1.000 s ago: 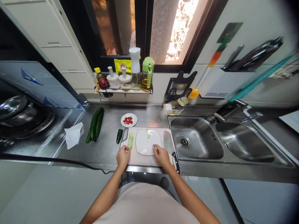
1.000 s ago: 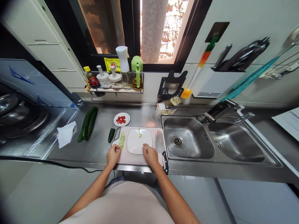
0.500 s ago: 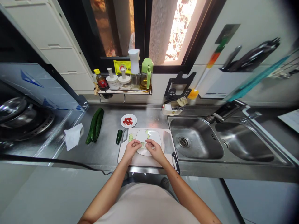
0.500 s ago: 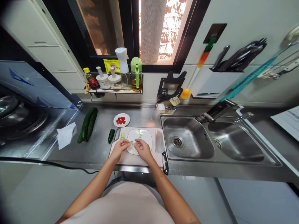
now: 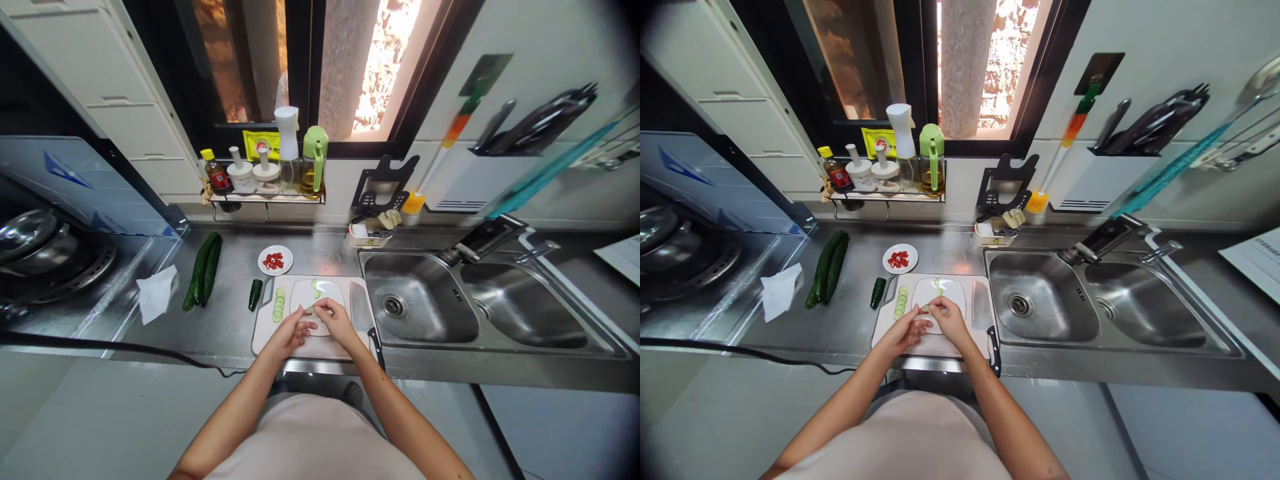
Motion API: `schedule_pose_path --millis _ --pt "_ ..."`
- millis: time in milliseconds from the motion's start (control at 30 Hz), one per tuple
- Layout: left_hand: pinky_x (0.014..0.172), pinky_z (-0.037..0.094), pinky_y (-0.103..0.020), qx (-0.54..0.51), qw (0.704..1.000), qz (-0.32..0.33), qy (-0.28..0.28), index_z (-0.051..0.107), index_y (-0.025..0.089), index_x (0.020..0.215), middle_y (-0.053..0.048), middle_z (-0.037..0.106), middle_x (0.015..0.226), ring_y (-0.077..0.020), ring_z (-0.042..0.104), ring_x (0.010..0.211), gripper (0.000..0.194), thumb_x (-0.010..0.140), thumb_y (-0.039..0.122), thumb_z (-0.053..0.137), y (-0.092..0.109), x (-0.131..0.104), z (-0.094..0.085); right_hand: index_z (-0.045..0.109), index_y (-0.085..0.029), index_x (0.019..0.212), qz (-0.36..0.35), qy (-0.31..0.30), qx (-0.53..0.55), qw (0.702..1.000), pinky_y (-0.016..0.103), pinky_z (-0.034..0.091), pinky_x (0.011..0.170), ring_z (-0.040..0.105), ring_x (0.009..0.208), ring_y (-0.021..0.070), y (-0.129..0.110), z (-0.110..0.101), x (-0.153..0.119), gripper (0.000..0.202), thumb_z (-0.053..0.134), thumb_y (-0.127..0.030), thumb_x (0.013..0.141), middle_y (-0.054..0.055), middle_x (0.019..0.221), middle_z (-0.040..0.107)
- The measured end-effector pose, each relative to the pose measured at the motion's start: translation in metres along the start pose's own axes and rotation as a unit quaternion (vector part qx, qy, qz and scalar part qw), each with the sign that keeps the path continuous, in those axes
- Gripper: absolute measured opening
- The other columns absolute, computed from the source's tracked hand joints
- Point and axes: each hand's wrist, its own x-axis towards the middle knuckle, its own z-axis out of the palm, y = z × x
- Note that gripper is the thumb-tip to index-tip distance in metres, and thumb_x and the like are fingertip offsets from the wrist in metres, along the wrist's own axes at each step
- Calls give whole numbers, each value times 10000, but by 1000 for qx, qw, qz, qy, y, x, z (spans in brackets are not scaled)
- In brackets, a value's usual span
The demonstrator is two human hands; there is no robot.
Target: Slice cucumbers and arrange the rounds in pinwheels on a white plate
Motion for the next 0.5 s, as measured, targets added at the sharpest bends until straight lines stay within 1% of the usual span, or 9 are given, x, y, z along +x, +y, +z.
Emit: schedule_pose_path --millis 33,100,167,200,333,500 --pt "434 283 -149 -32 999 -22 -23 578 189 998 -35 663 797 -64 526 531 486 759 611 573 -1 0 1 605 -185 795 2 0 -3 1000 284 454 757 573 796 153 0 -1 0 240 532 -414 794 24 809 642" --pt "451 326 -151 -73 996 -32 -48 585 192 985 -23 654 802 -64 541 547 404 775 537 601 -1 1 2 603 -184 792 7 1 -7 1000 272 453 727 574 794 154 0 -2 -1 234 532 -407 789 26 811 641" --pt "467 353 -149 -83 995 -10 -52 589 201 1003 -11 643 806 -61 552 565 341 770 445 645 1 2 4 603 -184 784 9 2 -11 1000 262 449 700 572 787 153 1 -4 -2 225 537 -400 782 27 805 639" --pt "473 361 -147 -82 995 6 -50 587 208 1027 -9 639 812 -60 557 575 345 757 405 671 2 2 5 603 -184 778 10 1 -13 1000 259 446 694 571 785 153 1 -6 -2 220 539 -395 778 26 799 638" --pt "498 373 -145 -64 996 55 -30 562 222 1117 -12 627 839 -57 557 600 494 674 318 758 7 0 8 601 -184 752 15 -3 -13 1000 256 437 690 568 780 152 -1 -10 -4 200 541 -375 766 23 785 635" --pt "500 320 -144 -32 996 85 -4 561 225 1127 27 577 761 -42 500 577 601 584 306 806 7 -3 14 596 -186 730 28 -12 -6 1000 254 434 683 565 753 145 -2 -11 -5 194 523 -362 762 13 762 630"
